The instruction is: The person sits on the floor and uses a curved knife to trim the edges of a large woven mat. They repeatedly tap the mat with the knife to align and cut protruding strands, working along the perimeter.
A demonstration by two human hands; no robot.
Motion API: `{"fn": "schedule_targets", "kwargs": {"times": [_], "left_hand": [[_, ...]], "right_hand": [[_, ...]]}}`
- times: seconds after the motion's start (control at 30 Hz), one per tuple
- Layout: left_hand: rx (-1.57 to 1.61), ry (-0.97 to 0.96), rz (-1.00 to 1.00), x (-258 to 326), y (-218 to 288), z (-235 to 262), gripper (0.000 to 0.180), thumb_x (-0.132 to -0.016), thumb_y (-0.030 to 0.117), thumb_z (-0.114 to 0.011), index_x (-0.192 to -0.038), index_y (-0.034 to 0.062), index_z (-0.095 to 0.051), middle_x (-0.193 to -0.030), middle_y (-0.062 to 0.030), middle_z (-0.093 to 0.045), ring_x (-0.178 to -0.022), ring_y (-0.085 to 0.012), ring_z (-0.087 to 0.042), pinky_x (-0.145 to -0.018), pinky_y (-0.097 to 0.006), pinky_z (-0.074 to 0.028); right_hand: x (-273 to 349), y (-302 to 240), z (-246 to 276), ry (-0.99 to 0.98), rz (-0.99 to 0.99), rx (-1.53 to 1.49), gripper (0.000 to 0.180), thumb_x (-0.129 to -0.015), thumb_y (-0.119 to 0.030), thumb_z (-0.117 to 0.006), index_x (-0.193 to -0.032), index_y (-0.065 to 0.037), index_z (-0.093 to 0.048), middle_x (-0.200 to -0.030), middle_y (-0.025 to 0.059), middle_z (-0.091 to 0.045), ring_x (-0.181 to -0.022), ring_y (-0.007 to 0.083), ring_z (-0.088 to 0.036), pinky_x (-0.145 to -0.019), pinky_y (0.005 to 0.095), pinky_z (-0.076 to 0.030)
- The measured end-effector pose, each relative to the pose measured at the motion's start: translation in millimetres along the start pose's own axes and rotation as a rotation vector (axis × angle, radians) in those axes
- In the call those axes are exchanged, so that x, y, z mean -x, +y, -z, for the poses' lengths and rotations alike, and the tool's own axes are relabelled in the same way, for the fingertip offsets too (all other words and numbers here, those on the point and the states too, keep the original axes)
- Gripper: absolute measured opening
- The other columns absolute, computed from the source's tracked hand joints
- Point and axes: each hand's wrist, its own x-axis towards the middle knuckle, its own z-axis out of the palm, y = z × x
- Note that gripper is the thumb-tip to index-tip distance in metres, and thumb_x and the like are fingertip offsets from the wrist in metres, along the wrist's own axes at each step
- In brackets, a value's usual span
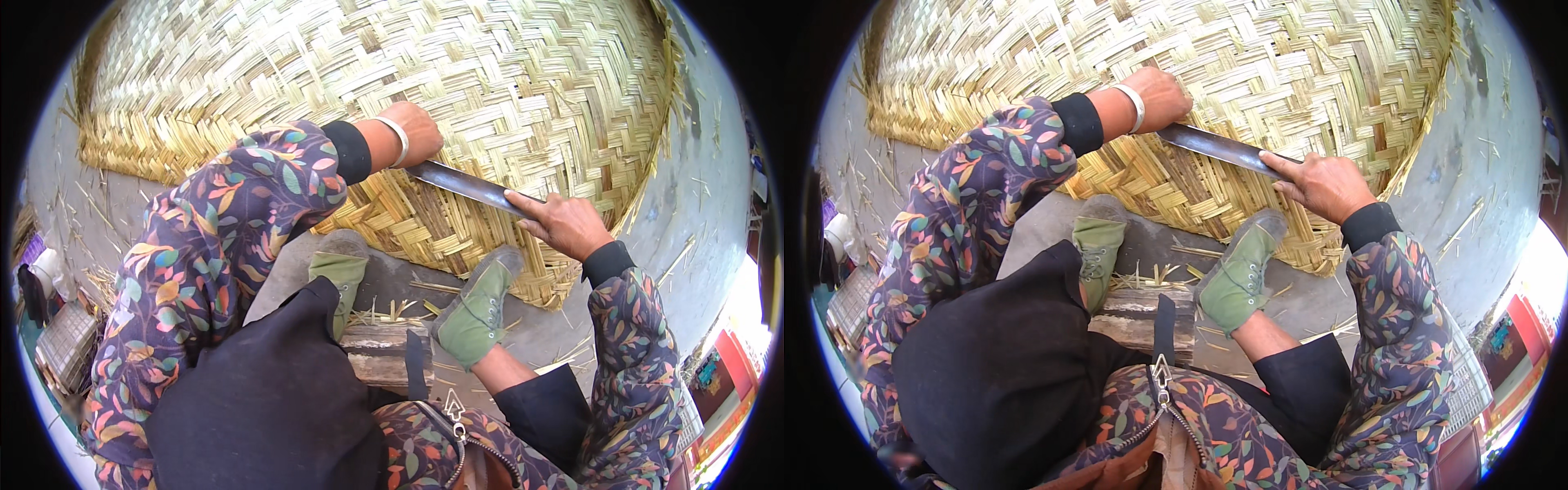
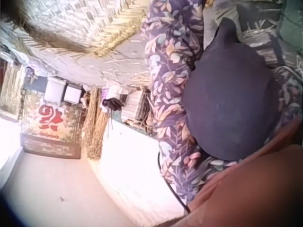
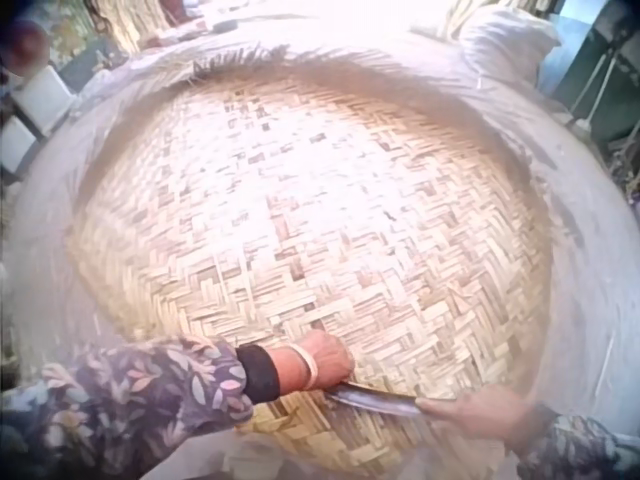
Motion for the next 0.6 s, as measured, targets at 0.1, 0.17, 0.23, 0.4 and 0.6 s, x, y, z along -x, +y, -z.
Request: {"fn": "schedule_targets", "kwargs": {"times": [0.1,0.17,0.23,0.4,0.6], "left_hand": [[0.064,-0.033,0.02,5.3,5.5,7.2,0.011,-0.082,0.018,-0.063,-0.078,0.0105,-0.071,-0.081,-0.0111,-0.071,-0.079,-0.0294,-0.07,-0.065,-0.04,-0.055],[0.185,-0.072,0.135,17.3,31.0,32.2,0.013,-0.08,0.023,-0.065,-0.074,0.0122,-0.07,-0.076,-0.0118,-0.07,-0.072,-0.0306,-0.069,-0.061,-0.041,-0.055],[0.413,-0.206,-0.193,36.6,81.6,51.2,0.017,-0.08,0.023,-0.062,-0.072,0.0099,-0.068,-0.067,-0.0146,-0.066,-0.063,-0.0335,-0.066,-0.057,-0.045,-0.053],[1.016,-0.537,-0.588,89.5,141.1,-3.7,0.041,-0.086,0.018,-0.066,-0.125,0.0088,-0.06,-0.121,-0.0169,-0.059,-0.117,-0.0336,-0.054,-0.099,-0.043,-0.043],[1.634,0.212,0.584,123.2,87.6,-82.8,0.051,-0.09,0.016,-0.066,-0.131,-0.008,-0.047,-0.112,-0.0188,-0.066,-0.09,-0.0224,-0.069,-0.08,-0.03,-0.056]], "right_hand": [[-5.2,6.0,-7.9,0.007,0.016,-0.022,0.054,-0.094,-0.046,-0.054,-0.145,-0.04,-0.039,-0.073,0.0133,-0.061,-0.062,0.0311,-0.063,-0.057,0.0437,-0.051],[-8.9,7.4,-10.7,-0.028,-0.002,-0.06,0.054,-0.094,-0.046,-0.055,-0.145,-0.041,-0.04,-0.074,0.0141,-0.062,-0.063,0.0318,-0.063,-0.057,0.0444,-0.051],[-11.0,5.7,-10.9,-0.036,-0.01,-0.07,0.054,-0.093,-0.045,-0.056,-0.145,-0.04,-0.04,-0.074,0.0148,-0.062,-0.064,0.0324,-0.063,-0.057,0.0449,-0.051],[6.2,-6.4,-3.1,0.011,-0.041,-0.043,0.055,-0.093,-0.044,-0.057,-0.145,-0.036,-0.041,-0.072,0.0144,-0.062,-0.064,0.0332,-0.064,-0.059,0.0444,-0.052],[53.8,-42.3,-3.0,0.031,-0.224,-0.668,0.056,-0.092,-0.038,-0.063,-0.144,-0.027,-0.045,-0.09,0.0211,-0.068,-0.08,0.0373,-0.067,-0.071,0.0428,-0.054]]}}
